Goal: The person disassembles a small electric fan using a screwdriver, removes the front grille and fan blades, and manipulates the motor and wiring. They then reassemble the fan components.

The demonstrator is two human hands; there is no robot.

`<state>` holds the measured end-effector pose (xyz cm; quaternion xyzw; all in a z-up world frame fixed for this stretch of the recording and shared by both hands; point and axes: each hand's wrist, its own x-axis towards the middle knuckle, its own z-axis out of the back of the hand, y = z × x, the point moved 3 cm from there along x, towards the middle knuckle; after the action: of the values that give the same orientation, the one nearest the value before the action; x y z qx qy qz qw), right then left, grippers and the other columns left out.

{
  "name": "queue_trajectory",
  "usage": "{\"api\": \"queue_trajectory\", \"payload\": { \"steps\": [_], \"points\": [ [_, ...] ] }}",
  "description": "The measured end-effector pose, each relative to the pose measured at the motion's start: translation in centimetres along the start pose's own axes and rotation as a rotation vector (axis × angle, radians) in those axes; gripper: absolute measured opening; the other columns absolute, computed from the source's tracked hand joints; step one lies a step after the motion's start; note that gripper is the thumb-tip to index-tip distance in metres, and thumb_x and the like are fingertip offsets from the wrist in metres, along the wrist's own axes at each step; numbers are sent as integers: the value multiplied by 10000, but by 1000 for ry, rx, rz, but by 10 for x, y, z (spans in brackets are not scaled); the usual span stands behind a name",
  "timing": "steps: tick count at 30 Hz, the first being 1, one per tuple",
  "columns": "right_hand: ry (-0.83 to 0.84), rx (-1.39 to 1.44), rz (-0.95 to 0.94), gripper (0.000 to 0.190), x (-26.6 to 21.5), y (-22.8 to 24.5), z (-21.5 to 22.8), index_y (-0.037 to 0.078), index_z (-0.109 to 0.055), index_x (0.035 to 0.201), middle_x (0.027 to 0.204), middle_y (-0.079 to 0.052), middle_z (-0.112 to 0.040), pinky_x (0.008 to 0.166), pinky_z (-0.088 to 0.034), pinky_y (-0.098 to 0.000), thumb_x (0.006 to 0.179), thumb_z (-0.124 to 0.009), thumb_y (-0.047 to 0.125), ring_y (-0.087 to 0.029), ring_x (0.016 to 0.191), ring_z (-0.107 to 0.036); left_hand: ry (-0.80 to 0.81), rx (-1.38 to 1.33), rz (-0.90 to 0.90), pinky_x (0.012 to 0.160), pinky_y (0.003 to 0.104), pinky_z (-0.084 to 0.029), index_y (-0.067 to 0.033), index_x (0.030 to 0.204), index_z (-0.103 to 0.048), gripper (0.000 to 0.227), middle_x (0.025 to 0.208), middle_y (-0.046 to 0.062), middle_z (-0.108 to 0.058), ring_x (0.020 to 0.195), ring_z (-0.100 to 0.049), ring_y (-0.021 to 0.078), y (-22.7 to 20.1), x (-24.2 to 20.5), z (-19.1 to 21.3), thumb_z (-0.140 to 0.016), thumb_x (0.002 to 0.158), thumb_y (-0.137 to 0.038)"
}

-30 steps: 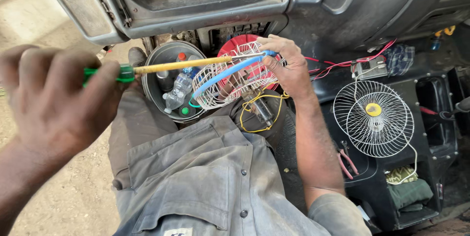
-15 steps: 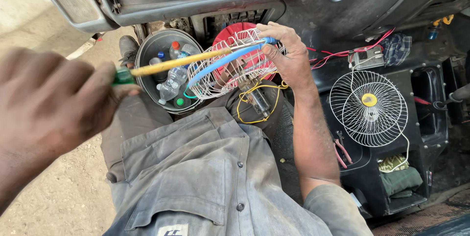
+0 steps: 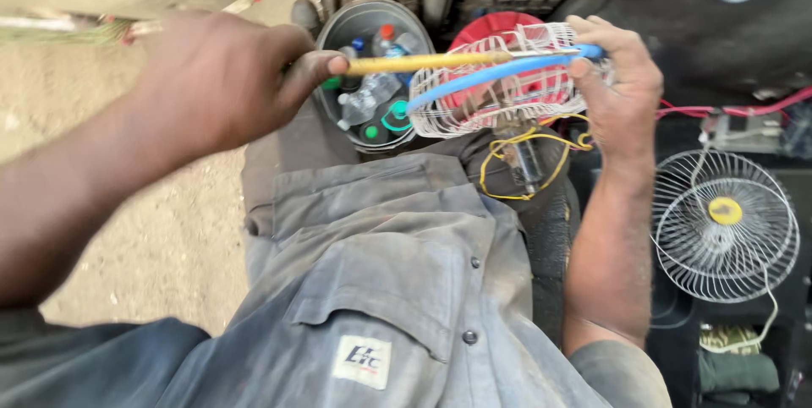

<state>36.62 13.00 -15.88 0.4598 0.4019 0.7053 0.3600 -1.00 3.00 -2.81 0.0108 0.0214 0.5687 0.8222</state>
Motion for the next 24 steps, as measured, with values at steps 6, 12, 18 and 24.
{"api": "queue_trajectory", "payload": {
  "steps": [6, 12, 18, 24],
  "points": [
    [-1, 58, -25, 415, -1, -1, 1, 18, -649, 1290, 1421, -164, -679, 1248, -419, -375, 1060, -817, 319, -242, 1404, -559, -306, -208, -194, 628, 427, -476, 7, 1047, -669, 462, 897, 169, -643, 806, -645, 353, -1, -13, 14, -770, 860, -402],
    [3, -56, -14, 417, 2, 1, 1, 32, -662, 1258, 1391, -142, -693, 1260, -425, -412, 1025, -797, 350, -272, 1437, -566, -205, 88, -77, 604, 444, -499, -93, 1131, -788, 407, 645, 72, -582, 638, -619, 286, 0, -2, 15, -717, 978, -463],
    [4, -35, -25, 403, 4, 4, -1, 65, -666, 1254, 1378, -125, -696, 1270, -400, -422, 1013, -787, 365, -286, 1460, -537, -68, -250, -41, 578, 445, -504, -15, 1041, -644, 570, 840, 114, -666, 714, -651, 298, -5, -4, 14, -759, 828, -531],
    [-3, -113, -11, 384, 6, 6, -3, 82, -683, 1252, 1385, -110, -694, 1240, -418, -417, 1003, -786, 355, -277, 1443, -551, -164, 224, -84, 642, 451, -530, -98, 1009, -727, 361, 780, 83, -681, 692, -670, 279, -15, -9, 35, -664, 972, -451]
  ]
}}
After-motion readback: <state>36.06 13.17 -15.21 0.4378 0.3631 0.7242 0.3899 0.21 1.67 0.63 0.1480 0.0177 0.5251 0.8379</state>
